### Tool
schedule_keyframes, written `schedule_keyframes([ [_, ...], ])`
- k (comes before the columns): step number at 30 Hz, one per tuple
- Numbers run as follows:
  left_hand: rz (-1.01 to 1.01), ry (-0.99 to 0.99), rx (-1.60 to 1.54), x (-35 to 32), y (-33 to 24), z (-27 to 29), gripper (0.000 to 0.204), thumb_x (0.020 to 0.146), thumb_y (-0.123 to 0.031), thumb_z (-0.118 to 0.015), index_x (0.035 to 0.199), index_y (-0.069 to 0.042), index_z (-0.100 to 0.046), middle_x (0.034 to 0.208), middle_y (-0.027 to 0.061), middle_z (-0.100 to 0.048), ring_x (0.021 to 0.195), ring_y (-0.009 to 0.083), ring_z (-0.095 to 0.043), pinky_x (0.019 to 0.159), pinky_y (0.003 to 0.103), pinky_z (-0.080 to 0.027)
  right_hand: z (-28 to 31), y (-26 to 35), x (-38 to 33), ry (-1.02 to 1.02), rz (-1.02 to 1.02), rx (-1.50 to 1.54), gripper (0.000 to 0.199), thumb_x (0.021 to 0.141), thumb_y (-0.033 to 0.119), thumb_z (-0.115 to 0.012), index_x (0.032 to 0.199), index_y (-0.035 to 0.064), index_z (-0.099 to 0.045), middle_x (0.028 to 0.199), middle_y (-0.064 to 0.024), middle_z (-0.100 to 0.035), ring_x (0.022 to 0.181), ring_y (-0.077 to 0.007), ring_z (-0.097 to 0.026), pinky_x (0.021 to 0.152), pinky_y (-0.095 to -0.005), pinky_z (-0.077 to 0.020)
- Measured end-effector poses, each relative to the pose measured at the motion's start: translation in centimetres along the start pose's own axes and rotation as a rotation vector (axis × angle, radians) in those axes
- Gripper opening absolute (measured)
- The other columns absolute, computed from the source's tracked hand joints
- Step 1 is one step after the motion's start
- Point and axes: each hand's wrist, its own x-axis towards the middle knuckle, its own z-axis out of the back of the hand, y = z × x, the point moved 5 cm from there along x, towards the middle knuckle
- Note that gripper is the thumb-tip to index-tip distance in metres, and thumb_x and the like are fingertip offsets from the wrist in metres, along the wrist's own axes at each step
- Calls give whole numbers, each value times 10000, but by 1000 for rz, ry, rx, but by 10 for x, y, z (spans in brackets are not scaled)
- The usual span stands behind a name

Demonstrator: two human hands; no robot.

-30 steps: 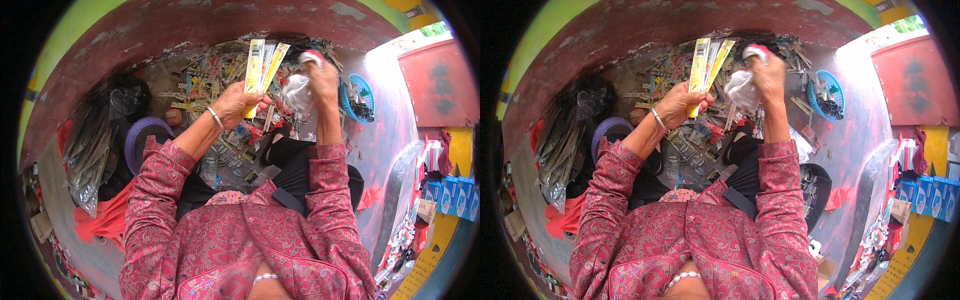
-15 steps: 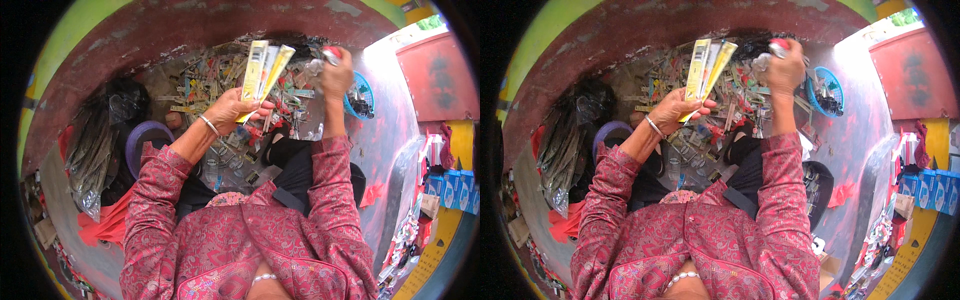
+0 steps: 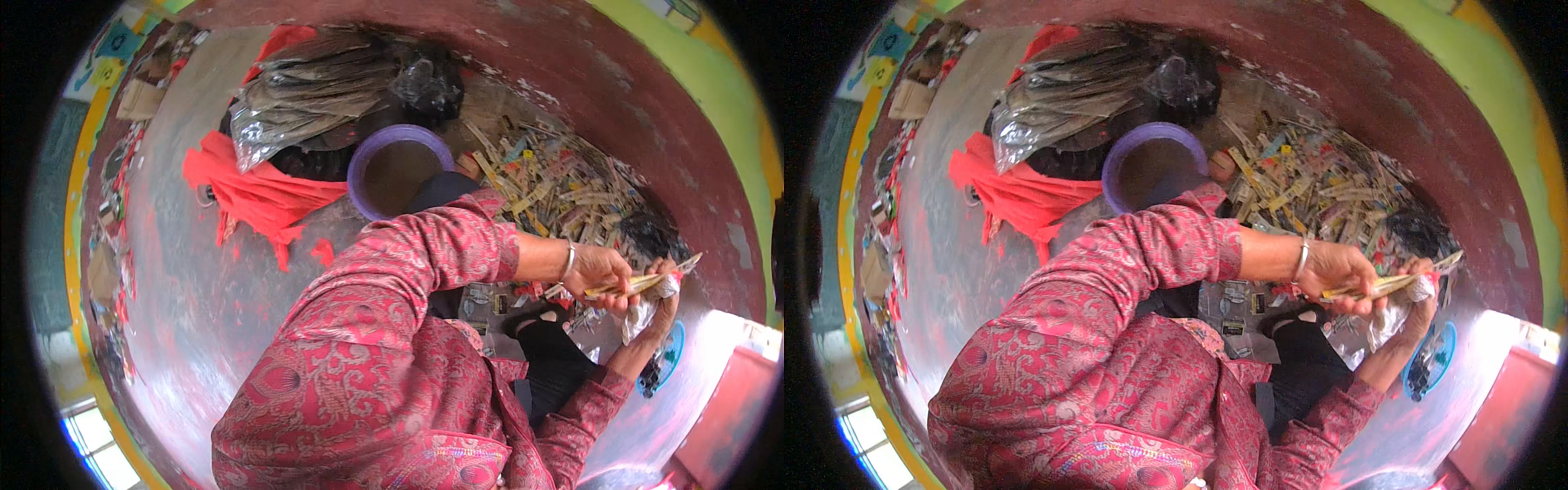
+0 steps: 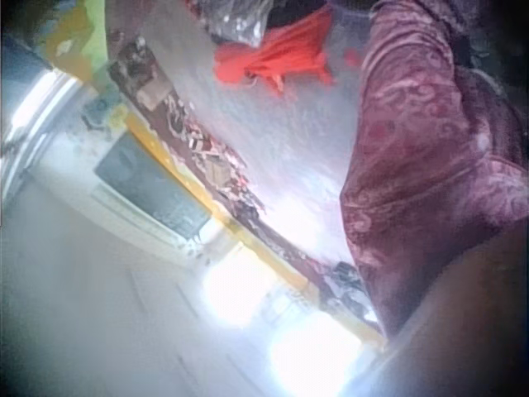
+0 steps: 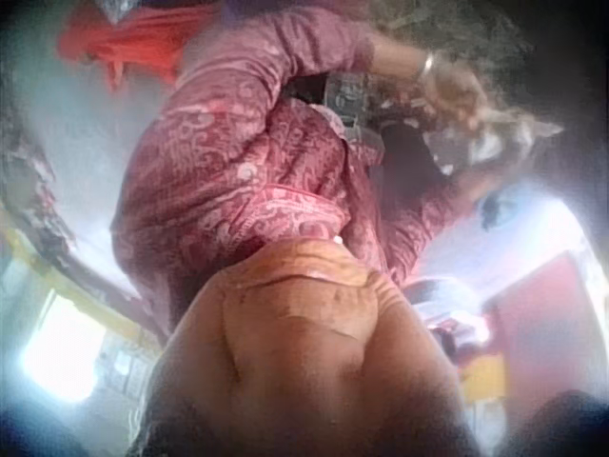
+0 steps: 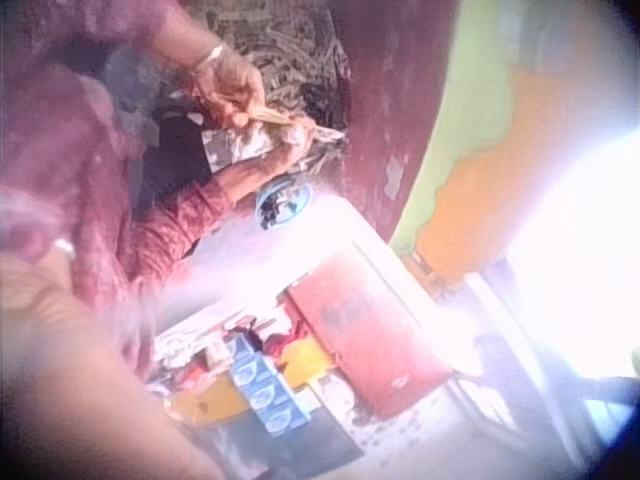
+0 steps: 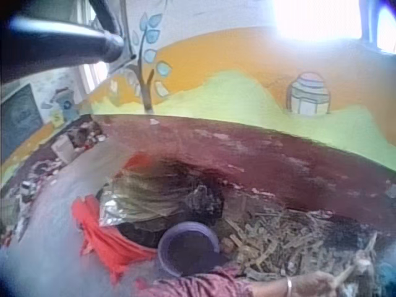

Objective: The person picks up packaged items from a pile on the floor and wipes each one with a white cloth.

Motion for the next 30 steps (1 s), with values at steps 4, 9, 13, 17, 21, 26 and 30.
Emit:
schedule_keyframes([
  [4, -45, -231, 380, -9, -12, -9, 303, 796, -230, -434, 933, 26, -522, 798, 157, -611, 678, 195, -614, 597, 280, -499, -12, 5, -11, -427, -18, -118, 262, 755, 155, -570, 977, 25, -523, 860, -58, -574, 717, -151, -563, 635, -276, -466],
  [9, -118, -366, 1045, -10, -33, -15, 401, 766, -381, -600, 848, 10, -576, 785, 91, -617, 712, 130, -598, 634, 282, -481, -3, 11, -8, -583, -45, -317, 320, 724, 79, -539, 1033, -3, -536, 887, -80, -592, 725, -192, -586, 665, -302, -477],
  [13, -197, -635, 1137, -31, -44, 1, 313, 734, -193, -651, 937, 3, -515, 789, 74, -591, 631, 120, -574, 571, 254, -485, -40, 10, 10, -519, -42, -567, 251, 680, 90, -545, 904, 2, -616, 779, -39, -596, 665, -106, -537, 592, -243, -417],
  [17, -158, -550, 748, -25, -37, -16, 251, 839, -124, -512, 1020, 36, -444, 856, 109, -571, 722, 141, -597, 619, 230, -517, -44, 19, 8, -616, -48, -533, 187, 693, 74, -553, 838, -15, -630, 755, -26, -603, 677, -89, -529, 626, -222, -399],
  [21, -207, -495, 618, -19, -38, -15, 396, 826, -139, -534, 1157, 37, -407, 912, 120, -584, 660, 76, -553, 502, 166, -443, -13, 39, -7, -757, -90, -347, 170, 806, 130, -523, 889, -8, -577, 696, -83, -603, 520, -140, -560, 467, -270, -450],
  [26, -191, -547, 734, -13, -33, -4, 327, 833, -175, -526, 1085, 25, -468, 924, 128, -595, 680, 100, -573, 553, 198, -468, -63, 68, -23, -708, 596, -1020, 160, 692, 5, -571, 845, 47, -597, 685, -59, -606, 616, -129, -586, 541, -267, -467],
  [30, -68, -542, 1093, -9, -18, -11, 242, 846, -144, -471, 1008, 32, -498, 874, 129, -599, 662, 137, -589, 555, 240, -494, -103, 23, -1, -186, 651, -1701, 197, 633, 54, -567, 825, 87, -533, 727, -70, -524, 640, -242, -567, 505, -343, -464],
])
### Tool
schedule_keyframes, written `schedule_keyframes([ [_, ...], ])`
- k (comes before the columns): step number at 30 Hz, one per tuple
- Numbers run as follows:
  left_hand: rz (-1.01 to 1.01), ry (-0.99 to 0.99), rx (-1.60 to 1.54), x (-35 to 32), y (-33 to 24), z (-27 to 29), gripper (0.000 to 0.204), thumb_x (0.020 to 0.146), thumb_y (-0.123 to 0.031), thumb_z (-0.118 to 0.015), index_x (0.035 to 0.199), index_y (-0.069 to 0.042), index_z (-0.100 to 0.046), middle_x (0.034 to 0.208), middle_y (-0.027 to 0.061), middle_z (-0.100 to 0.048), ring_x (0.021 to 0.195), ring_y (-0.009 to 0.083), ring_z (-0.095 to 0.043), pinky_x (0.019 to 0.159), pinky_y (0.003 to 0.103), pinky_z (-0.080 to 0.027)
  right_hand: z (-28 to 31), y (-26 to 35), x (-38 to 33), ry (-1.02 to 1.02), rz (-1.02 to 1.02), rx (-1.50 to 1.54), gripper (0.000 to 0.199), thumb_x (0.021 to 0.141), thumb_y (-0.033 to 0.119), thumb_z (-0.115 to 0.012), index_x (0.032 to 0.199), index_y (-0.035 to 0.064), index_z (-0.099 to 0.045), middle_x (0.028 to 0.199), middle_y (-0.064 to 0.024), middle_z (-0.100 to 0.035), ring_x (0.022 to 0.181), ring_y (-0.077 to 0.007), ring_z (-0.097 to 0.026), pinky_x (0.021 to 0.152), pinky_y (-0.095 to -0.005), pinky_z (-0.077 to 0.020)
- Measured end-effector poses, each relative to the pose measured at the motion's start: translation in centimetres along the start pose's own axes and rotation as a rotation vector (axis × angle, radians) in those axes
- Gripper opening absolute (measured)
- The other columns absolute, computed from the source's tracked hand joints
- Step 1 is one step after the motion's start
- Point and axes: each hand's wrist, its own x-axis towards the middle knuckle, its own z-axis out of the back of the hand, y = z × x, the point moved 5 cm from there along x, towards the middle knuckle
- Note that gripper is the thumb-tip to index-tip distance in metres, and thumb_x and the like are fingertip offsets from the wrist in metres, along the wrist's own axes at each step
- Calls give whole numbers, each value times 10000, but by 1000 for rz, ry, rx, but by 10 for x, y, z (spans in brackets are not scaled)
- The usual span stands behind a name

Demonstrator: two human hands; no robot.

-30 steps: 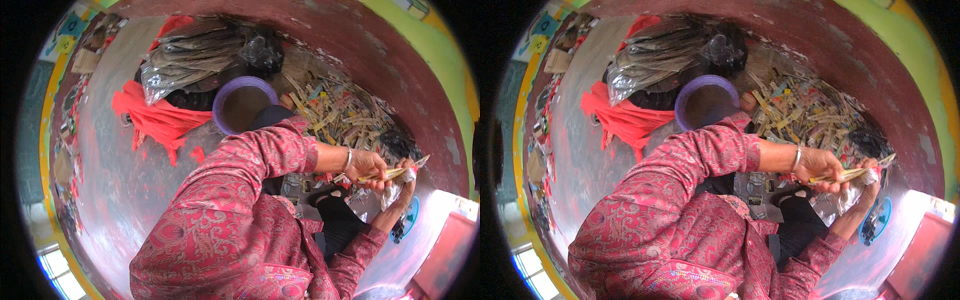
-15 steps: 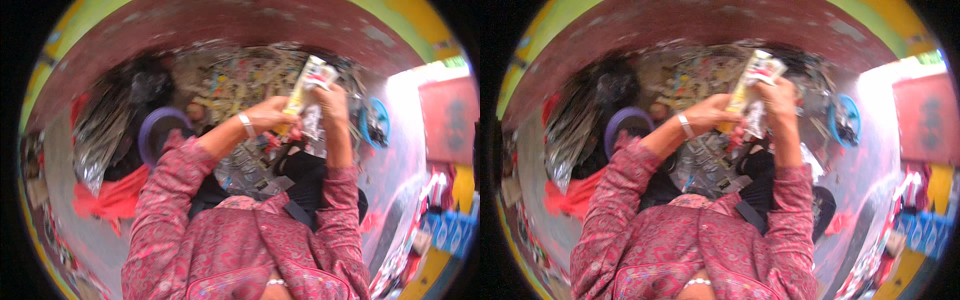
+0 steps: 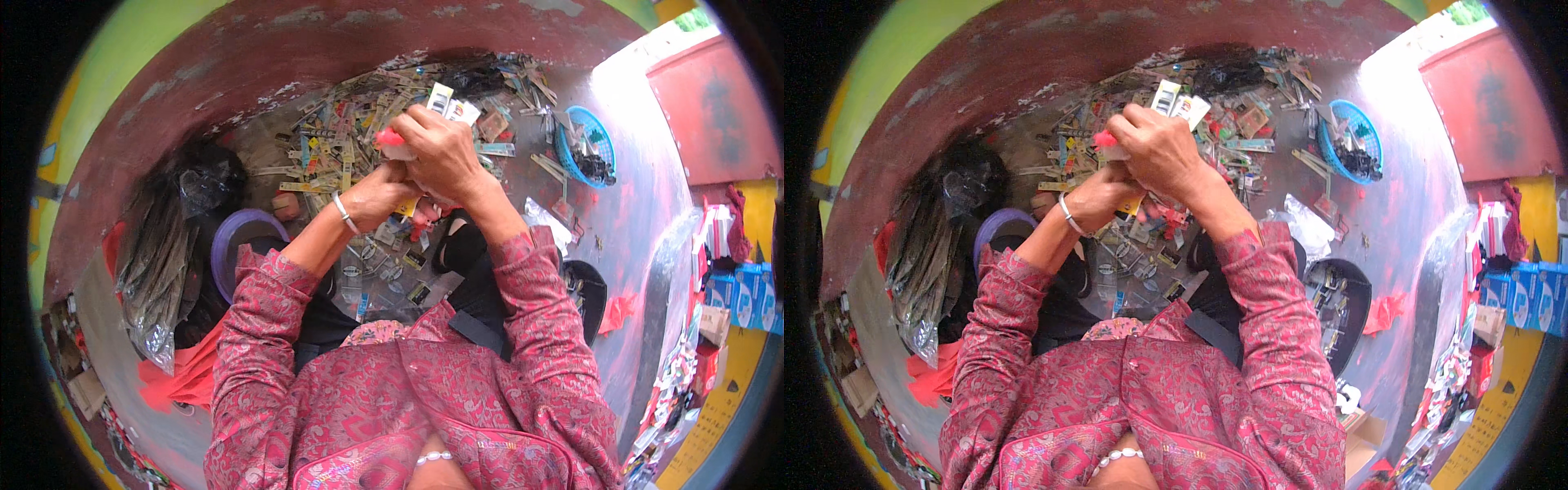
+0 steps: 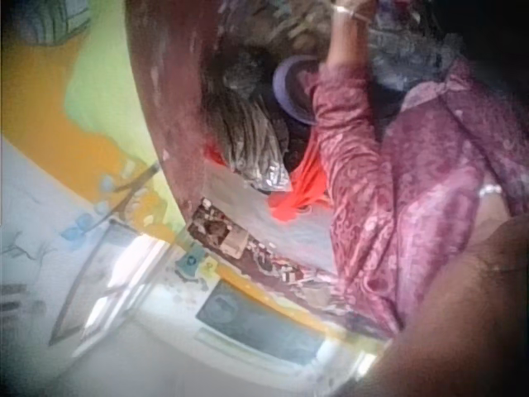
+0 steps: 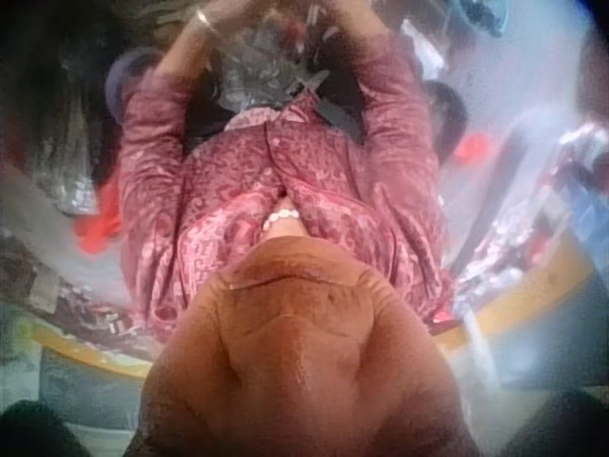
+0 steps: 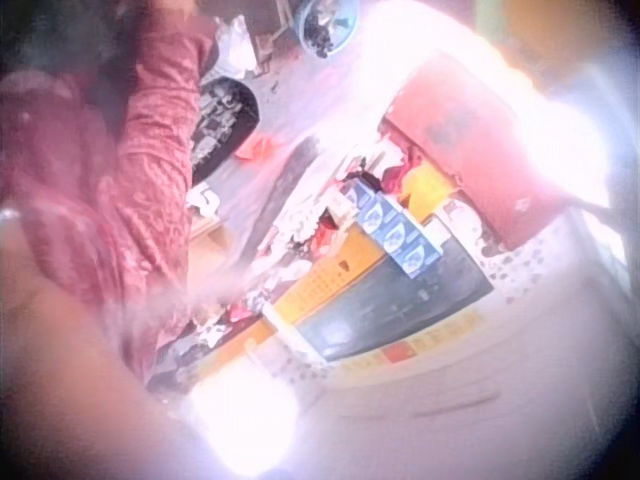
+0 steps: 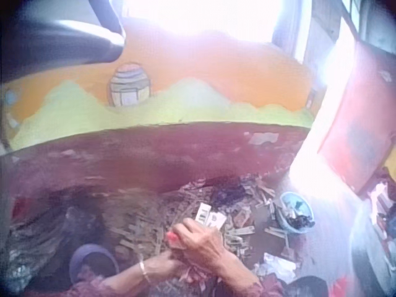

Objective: The person picks up packaged items from a pile on the floor and wipes each one with a white cloth.

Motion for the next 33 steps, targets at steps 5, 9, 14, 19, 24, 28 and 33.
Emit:
schedule_keyframes([
  [5, 130, 100, -286, -14, 4, -4, 436, 831, -157, -525, 1189, 41, -374, 843, 133, -603, 640, 98, -582, 530, 159, -462, 50, -80, -8, -355, -304, -394, 239, 676, 32, -546, 906, 95, -570, 812, -87, -575, 652, -229, -581, 527, -319, -468],
  [9, 22, 7, -495, -7, -6, 16, 400, 831, -118, -518, 1180, 33, -396, 854, 110, -602, 641, 80, -565, 519, 154, -447, 74, -143, -47, -499, -935, 412, 216, 741, 70, -522, 946, 41, -581, 743, -100, -618, 590, -150, -572, 524, -301, -474],
  [14, -27, 6, -504, -8, -11, 14, 427, 792, -167, -579, 1135, 32, -423, 868, 136, -592, 642, 97, -556, 560, 184, -456, 15, -76, -32, 194, -1049, 1454, 262, 775, 170, -506, 981, 23, -574, 764, -58, -612, 657, -126, -562, 580, -246, -459],
  [19, 170, 204, -310, -18, -4, 7, 380, 812, -157, -536, 1112, 46, -423, 769, 151, -604, 573, 148, -588, 530, 217, -479, 14, -77, -18, 219, -922, 1214, 327, 805, 162, -517, 1095, 12, -535, 935, -34, -581, 825, -95, -528, 715, -223, -426],
  [24, 223, 259, -172, -22, 1, 14, 330, 826, -119, -477, 1099, 59, -424, 706, 139, -601, 516, 143, -575, 481, 221, -472, 11, -66, -25, 434, -828, 918, 305, 783, 97, -512, 1075, 23, -556, 925, -30, -584, 826, -91, -517, 727, -218, -410],
  [28, 215, 196, -134, -15, -5, 26, 324, 827, -114, -474, 1087, 70, -419, 714, 132, -606, 499, 135, -564, 486, 223, -479, 10, -76, -28, 181, -990, 1059, 249, 716, 14, -514, 948, -1, -604, 847, -50, -602, 734, -112, -546, 684, -223, -425],
  [33, -204, 203, -852, -16, -49, 59, 764, 836, -527, -380, 1268, 87, -236, 1144, 254, -475, 1039, 314, -509, 896, 393, -417, -9, -110, -42, -476, -1234, 1709, 110, 814, 61, -519, 909, 7, -536, 792, -106, -579, 628, -187, -578, 516, -295, -498],
])
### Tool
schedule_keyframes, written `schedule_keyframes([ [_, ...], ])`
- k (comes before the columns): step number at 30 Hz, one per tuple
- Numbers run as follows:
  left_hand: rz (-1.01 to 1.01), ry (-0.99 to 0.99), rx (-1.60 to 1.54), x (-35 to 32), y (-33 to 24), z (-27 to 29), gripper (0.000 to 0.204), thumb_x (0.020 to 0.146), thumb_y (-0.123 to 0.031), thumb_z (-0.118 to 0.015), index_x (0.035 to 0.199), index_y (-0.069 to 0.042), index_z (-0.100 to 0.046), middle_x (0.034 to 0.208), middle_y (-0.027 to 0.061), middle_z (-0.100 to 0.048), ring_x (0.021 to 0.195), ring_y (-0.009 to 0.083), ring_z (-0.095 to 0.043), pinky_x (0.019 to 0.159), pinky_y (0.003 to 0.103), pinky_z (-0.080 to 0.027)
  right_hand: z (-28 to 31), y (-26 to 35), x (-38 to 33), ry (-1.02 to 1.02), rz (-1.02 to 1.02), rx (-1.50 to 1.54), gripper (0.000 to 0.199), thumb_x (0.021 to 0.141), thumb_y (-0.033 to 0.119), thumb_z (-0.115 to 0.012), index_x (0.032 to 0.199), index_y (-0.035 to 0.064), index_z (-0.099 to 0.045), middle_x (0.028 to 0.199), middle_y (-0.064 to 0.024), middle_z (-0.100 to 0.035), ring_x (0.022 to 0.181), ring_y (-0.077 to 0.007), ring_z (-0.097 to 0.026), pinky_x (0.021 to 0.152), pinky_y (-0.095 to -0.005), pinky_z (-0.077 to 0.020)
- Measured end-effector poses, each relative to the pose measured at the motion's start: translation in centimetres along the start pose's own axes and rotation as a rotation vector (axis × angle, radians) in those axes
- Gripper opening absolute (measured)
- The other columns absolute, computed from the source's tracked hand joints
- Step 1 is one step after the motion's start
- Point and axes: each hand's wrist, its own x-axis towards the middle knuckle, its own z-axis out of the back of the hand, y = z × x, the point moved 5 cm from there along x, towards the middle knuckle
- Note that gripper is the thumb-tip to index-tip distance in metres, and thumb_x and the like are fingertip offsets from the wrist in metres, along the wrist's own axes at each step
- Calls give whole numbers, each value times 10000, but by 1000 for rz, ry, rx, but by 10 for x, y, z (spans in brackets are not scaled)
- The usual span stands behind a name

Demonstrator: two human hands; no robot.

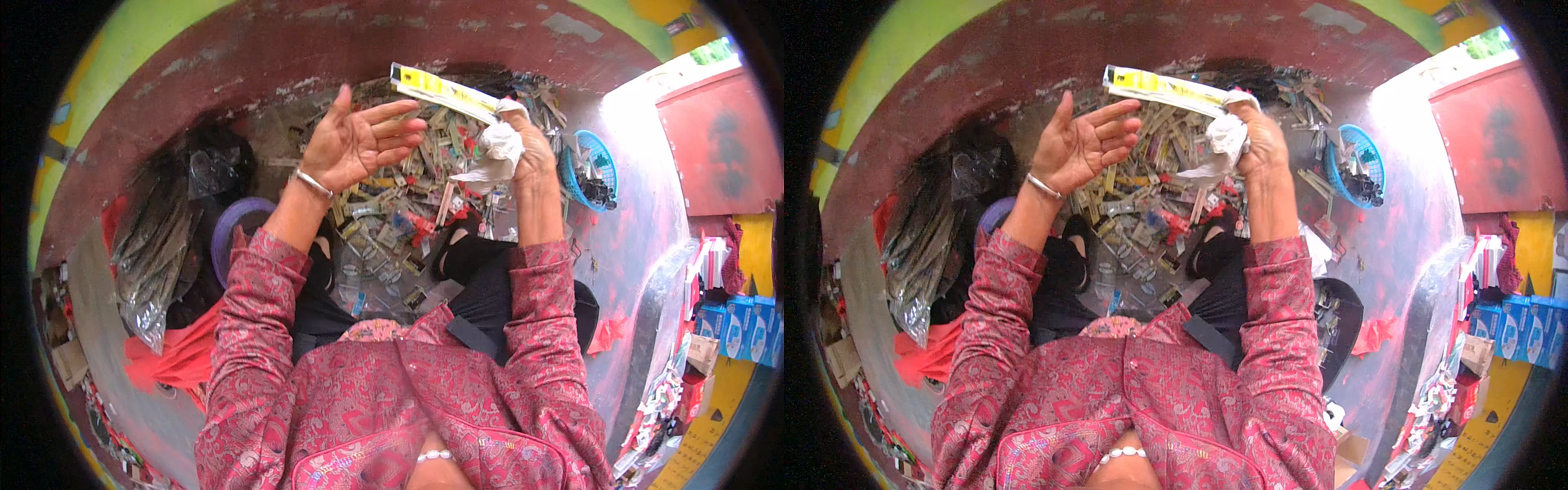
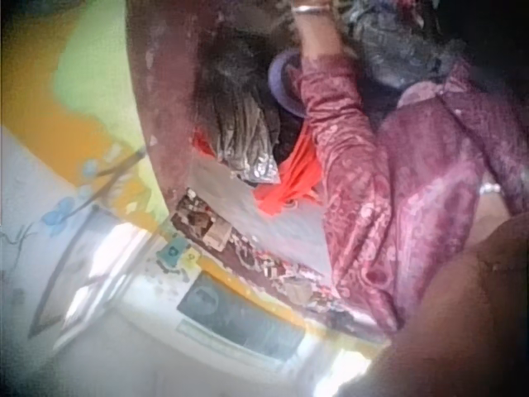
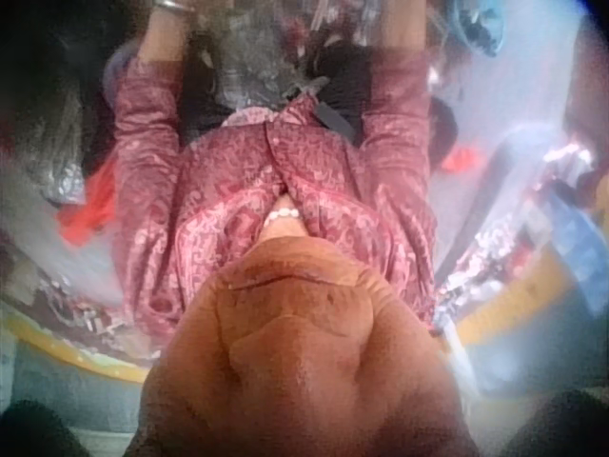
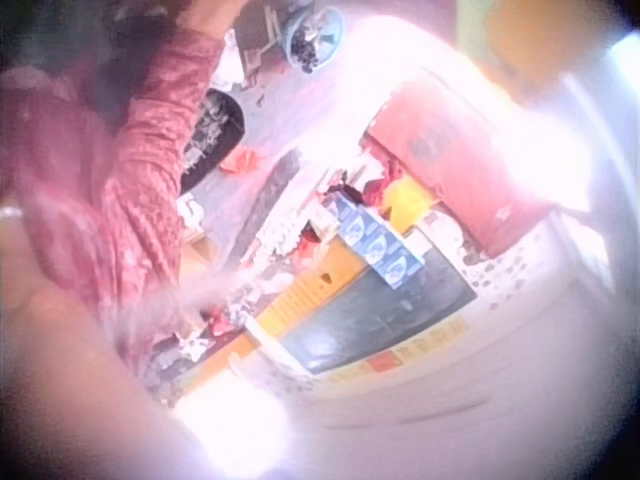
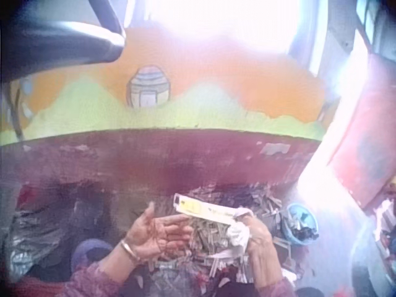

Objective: The person picks up packaged items from a pile on the floor and wipes each one with a white cloth.

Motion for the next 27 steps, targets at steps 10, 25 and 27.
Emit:
schedule_keyframes([
  [10, -202, -291, 295, 29, 47, 25, 503, 864, -276, -484, 1287, -74, -301, 1149, 100, -497, 985, 179, -519, 853, 316, -420, -36, -95, -30, -3, -110, 44, 268, 907, 190, -394, 1071, -7, -474, 1000, -104, -562, 896, -201, -560, 766, -320, -469],
  [25, -255, -655, 569, 2, 18, 46, 275, 874, -247, -475, 891, 22, -530, 756, 108, -595, 628, 155, -600, 544, 261, -503, -31, -30, -57, -13, 18, -708, 155, 746, 82, -486, 864, 4, -550, 695, -128, -605, 571, -176, -580, 524, -281, -468],
  [27, -166, -638, 590, 5, 22, 43, 272, 870, -244, -482, 887, 22, -534, 719, 93, -594, 596, 143, -597, 514, 249, -497, -25, 9, -43, -96, 429, -575, 131, 761, -5, -456, 850, -6, -552, 675, -80, -582, 601, -158, -581, 546, -266, -471],
])
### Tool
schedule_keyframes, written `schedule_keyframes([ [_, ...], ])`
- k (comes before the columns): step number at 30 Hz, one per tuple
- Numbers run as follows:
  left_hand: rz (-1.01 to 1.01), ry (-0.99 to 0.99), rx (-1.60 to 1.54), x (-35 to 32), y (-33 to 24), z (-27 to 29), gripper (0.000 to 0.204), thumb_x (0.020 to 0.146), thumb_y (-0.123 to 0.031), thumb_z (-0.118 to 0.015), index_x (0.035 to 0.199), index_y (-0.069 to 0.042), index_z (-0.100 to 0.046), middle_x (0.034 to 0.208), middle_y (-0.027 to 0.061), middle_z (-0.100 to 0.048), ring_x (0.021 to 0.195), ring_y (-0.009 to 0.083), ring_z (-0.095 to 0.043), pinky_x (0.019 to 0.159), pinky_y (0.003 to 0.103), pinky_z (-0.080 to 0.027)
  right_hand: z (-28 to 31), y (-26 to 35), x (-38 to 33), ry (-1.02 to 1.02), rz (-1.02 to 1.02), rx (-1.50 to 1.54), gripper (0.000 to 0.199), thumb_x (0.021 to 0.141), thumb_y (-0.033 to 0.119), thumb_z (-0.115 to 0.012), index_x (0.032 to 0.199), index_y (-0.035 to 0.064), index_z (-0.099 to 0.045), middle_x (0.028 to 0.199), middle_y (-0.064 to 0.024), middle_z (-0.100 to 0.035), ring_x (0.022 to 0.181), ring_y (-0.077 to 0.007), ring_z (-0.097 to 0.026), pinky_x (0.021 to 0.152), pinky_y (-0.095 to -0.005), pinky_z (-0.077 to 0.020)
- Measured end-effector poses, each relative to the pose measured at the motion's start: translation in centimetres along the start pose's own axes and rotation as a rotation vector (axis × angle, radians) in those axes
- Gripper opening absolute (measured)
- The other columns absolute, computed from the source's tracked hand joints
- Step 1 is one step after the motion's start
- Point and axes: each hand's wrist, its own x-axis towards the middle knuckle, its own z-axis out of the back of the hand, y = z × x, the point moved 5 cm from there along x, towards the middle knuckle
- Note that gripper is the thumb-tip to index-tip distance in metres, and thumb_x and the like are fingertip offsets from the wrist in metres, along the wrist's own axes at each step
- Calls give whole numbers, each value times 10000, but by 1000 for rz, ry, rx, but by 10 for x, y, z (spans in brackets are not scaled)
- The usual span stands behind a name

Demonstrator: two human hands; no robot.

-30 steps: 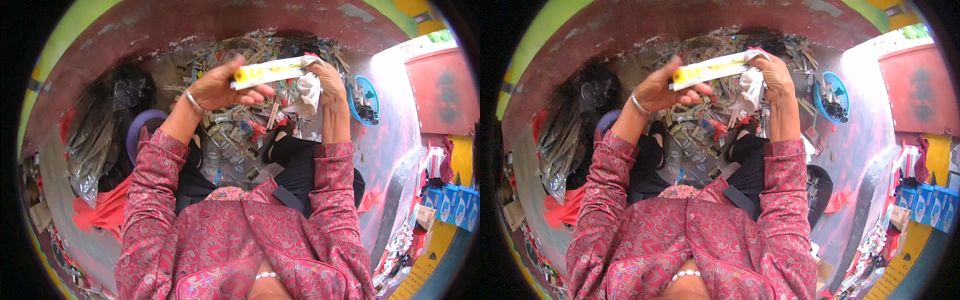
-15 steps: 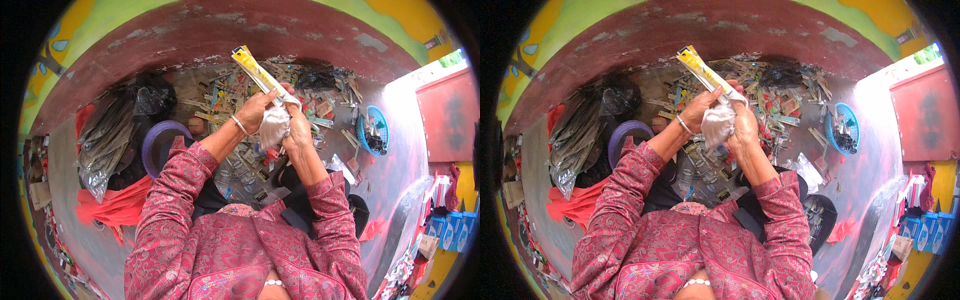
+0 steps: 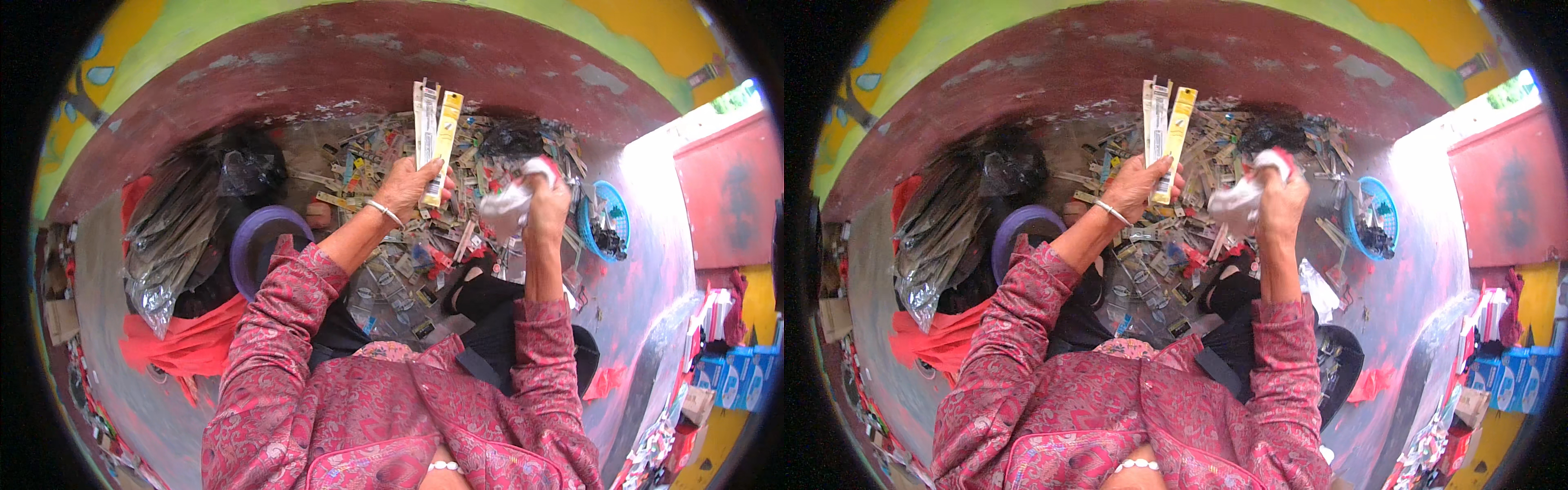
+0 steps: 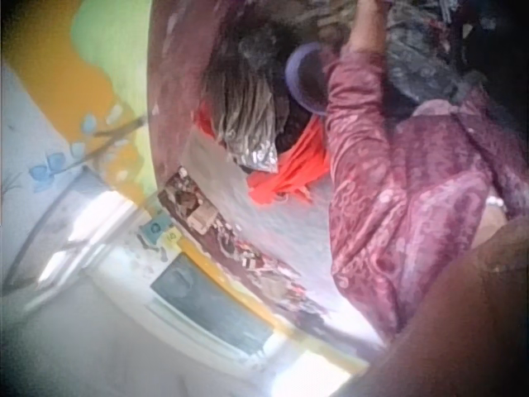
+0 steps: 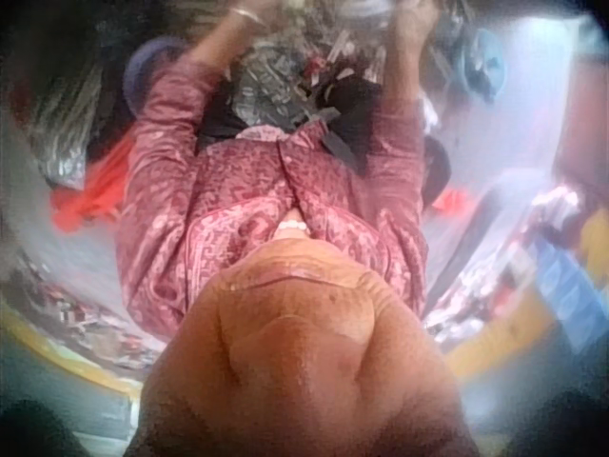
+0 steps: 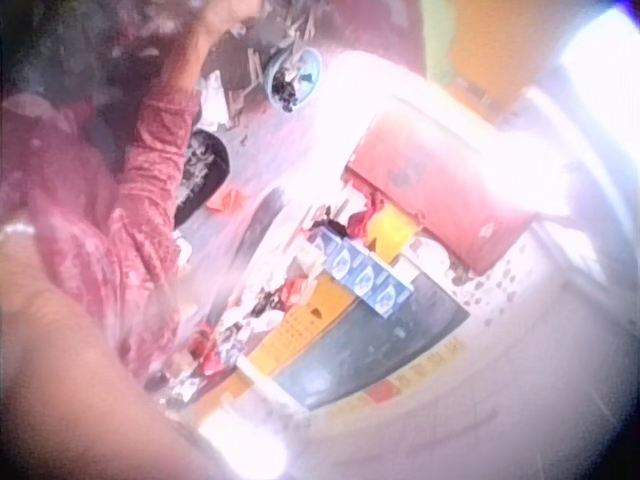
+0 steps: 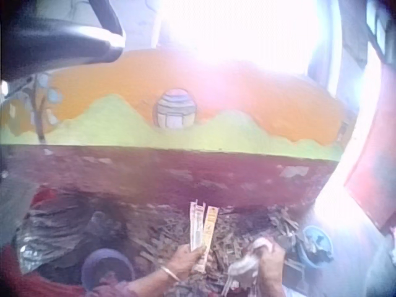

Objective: The person picks up packaged items from a pile on the floor and wipes each one with a white cloth.

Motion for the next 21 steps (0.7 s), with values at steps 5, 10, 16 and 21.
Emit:
schedule_keyframes([
  [5, 161, 137, 94, -17, 24, -31, 216, 850, -187, -519, 927, 15, -528, 709, 72, -584, 568, 122, -565, 512, 246, -479, -52, 47, -29, 161, 851, -473, 236, 665, -3, -544, 890, 58, -576, 754, -83, -597, 673, -186, -596, 579, -279, -475],
  [10, 129, 366, 132, -34, 34, -48, 260, 821, -222, -567, 949, -3, -512, 700, 68, -578, 553, 119, -551, 475, 213, -452, -76, 17, -21, 317, 1070, -896, 236, 629, 86, -626, 851, 85, -547, 752, -77, -546, 667, -259, -573, 542, -323, -462],
  [16, 374, 245, -52, -43, 35, -35, 242, 834, -195, -551, 942, 17, -502, 692, 57, -564, 548, 100, -550, 471, 213, -468, 41, 41, 56, -386, 821, -1071, 145, 694, 116, -576, 832, 82, -603, 793, -101, -605, 695, -239, -596, 558, -335, -466],
  [21, 291, 202, -193, -29, 23, -23, 238, 839, -208, -545, 912, 15, -506, 707, 72, -573, 560, 112, -562, 512, 239, -496, 47, 4, 49, -59, -115, -292, 275, 685, 257, -567, 737, -10, -612, 620, -40, -530, 532, -140, -498, 494, -288, -385],
])
